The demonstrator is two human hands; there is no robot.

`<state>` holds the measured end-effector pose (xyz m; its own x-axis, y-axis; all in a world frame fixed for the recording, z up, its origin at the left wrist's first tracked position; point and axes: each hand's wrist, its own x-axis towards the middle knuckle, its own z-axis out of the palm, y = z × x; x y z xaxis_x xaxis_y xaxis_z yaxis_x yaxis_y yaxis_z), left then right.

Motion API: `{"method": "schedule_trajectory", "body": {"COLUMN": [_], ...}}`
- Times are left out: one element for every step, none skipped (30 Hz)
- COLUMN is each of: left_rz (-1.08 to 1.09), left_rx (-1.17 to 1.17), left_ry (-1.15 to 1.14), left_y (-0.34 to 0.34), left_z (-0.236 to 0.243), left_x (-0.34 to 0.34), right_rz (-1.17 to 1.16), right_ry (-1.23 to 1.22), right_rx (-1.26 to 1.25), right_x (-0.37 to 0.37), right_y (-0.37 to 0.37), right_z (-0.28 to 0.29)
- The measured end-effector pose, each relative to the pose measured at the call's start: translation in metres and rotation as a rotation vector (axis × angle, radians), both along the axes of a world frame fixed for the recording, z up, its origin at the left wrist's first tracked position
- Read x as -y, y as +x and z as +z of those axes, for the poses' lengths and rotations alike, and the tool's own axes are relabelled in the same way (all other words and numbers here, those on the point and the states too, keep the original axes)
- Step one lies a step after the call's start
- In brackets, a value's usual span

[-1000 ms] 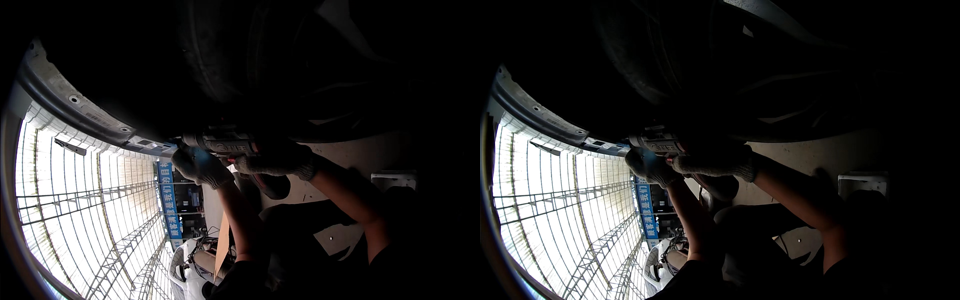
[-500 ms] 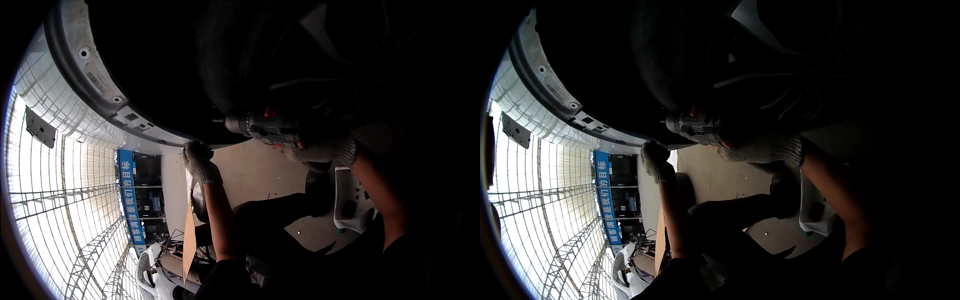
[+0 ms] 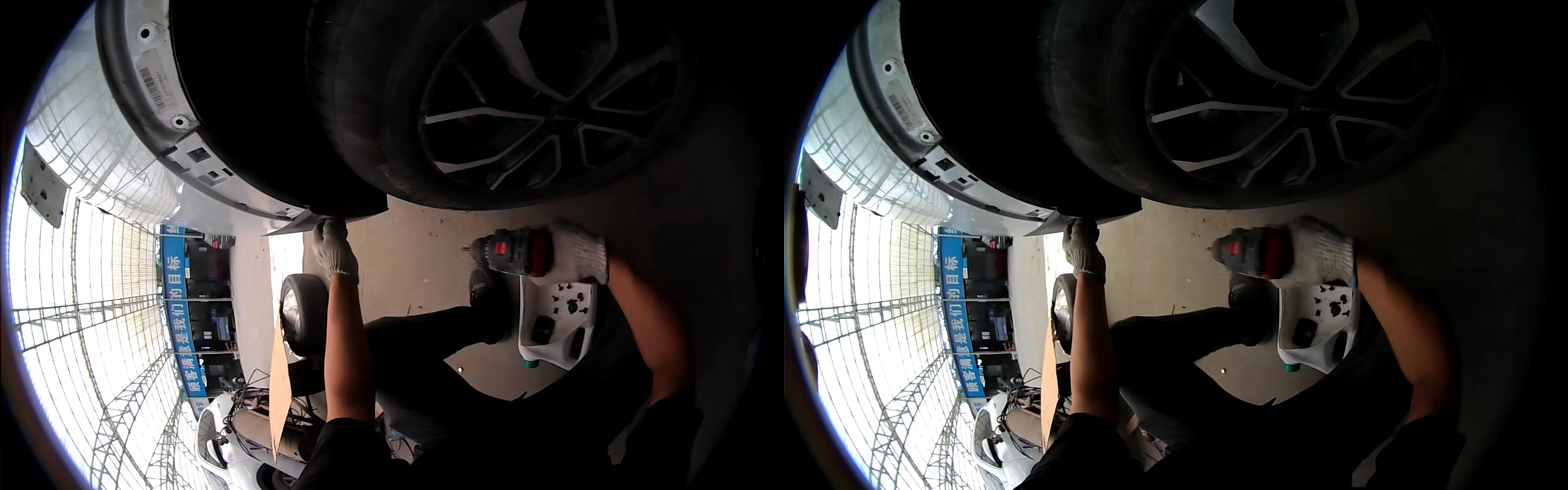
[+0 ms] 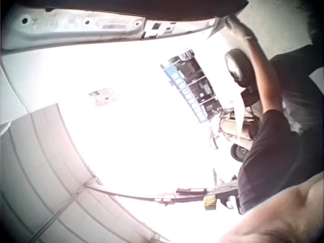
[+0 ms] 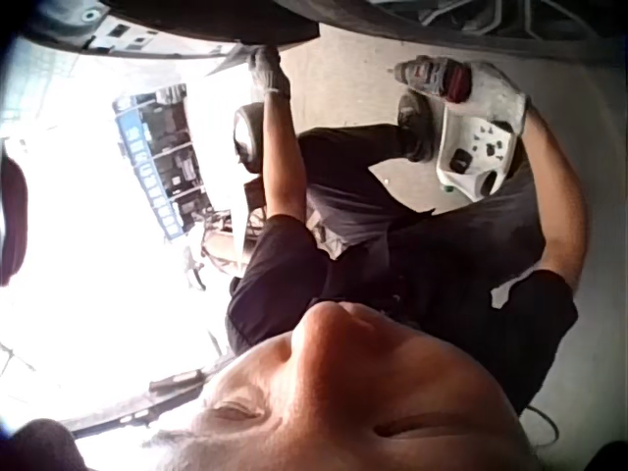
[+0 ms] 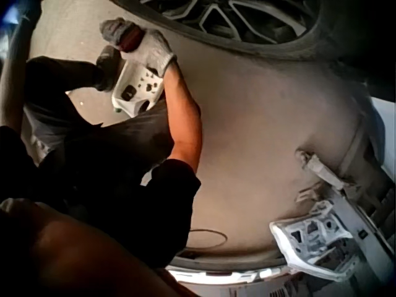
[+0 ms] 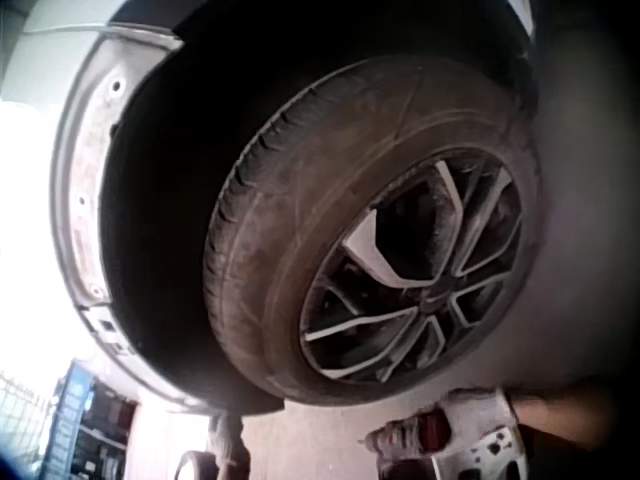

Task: The person opens the trunk of a white SUV, retrieves tools and gloves, then kneels by the rear wheel arch to remove fasteners and clips from the bumper using a cordless drill. The person places removed fasteners into a white tray and continues detaching the wheel arch trim.

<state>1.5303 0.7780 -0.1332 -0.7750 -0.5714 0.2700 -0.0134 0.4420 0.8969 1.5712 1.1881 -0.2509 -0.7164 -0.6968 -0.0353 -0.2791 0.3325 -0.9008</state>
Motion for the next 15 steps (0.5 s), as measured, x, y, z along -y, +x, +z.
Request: {"method": "schedule_trajectory", "body": {"left_rz": [0.012, 0.015, 0.021, 0.024, 0.035, 0.013, -0.009, -0.028, -0.046, -0.046, -0.047, -0.049, -0.049, -0.052, -0.065], "left_rx": [-0.005, -0.001, 0.0, 0.005, 0.029, 0.0, -0.026, -0.049, -0.055, -0.014, 0.029, 0.072, 0.161, 0.25, 0.369], "left_ry": [-0.007, 0.0, 0.008, 0.013, -0.008, 0.005, 0.015, 0.023, 0.013, -0.01, -0.033, -0.058, -0.074, -0.09, -0.044], "left_y": [-0.004, -0.006, -0.007, -0.008, -0.007, -0.007, -0.006, -0.003, -0.001, -0.001, -0.001, 0.001, 0.002, 0.003, 0.004], "left_z": [0.0, -0.002, -0.001, 0.0, 0.0, -0.002, -0.003, -0.004, -0.002, -0.001, 0.0, 0.002, 0.005, 0.005, -0.003], "left_x": [-0.005, -0.002, 0.0, 0.0, 0.0, 0.003, 0.006, 0.011, 0.007, 0.007, 0.006, 0.004, 0.0, -0.002, 0.003], "right_rz": [-0.03, -0.068, -0.075, -0.085, -0.068, -0.059, -0.048, -0.034, -0.029, -0.016, -0.002, 0.015, 0.006, -0.029, -0.053], "right_ry": [0.011, 0.034, 0.075, 0.115, 0.171, 0.221, 0.269, 0.313, 0.365, 0.419, 0.475, 0.529, 0.572, 0.6, 0.622], "right_rx": [-0.017, 0.029, 0.06, 0.094, 0.115, 0.066, 0.02, -0.025, -0.025, -0.015, -0.002, 0.01, -0.007, -0.002, 0.0], "right_x": [0.0, 0.003, 0.002, 0.003, 0.002, 0.0, -0.001, 0.0, 0.001, 0.0, -0.001, -0.002, -0.008, -0.015, -0.019], "right_y": [0.005, 0.012, 0.013, 0.017, 0.015, 0.014, 0.014, 0.015, 0.015, 0.011, 0.009, 0.007, 0.006, 0.005, 0.005], "right_z": [-0.025, -0.04, -0.041, -0.041, -0.038, -0.033, -0.028, -0.023, -0.024, -0.029, -0.035, -0.038, -0.036, -0.038, -0.039]}}
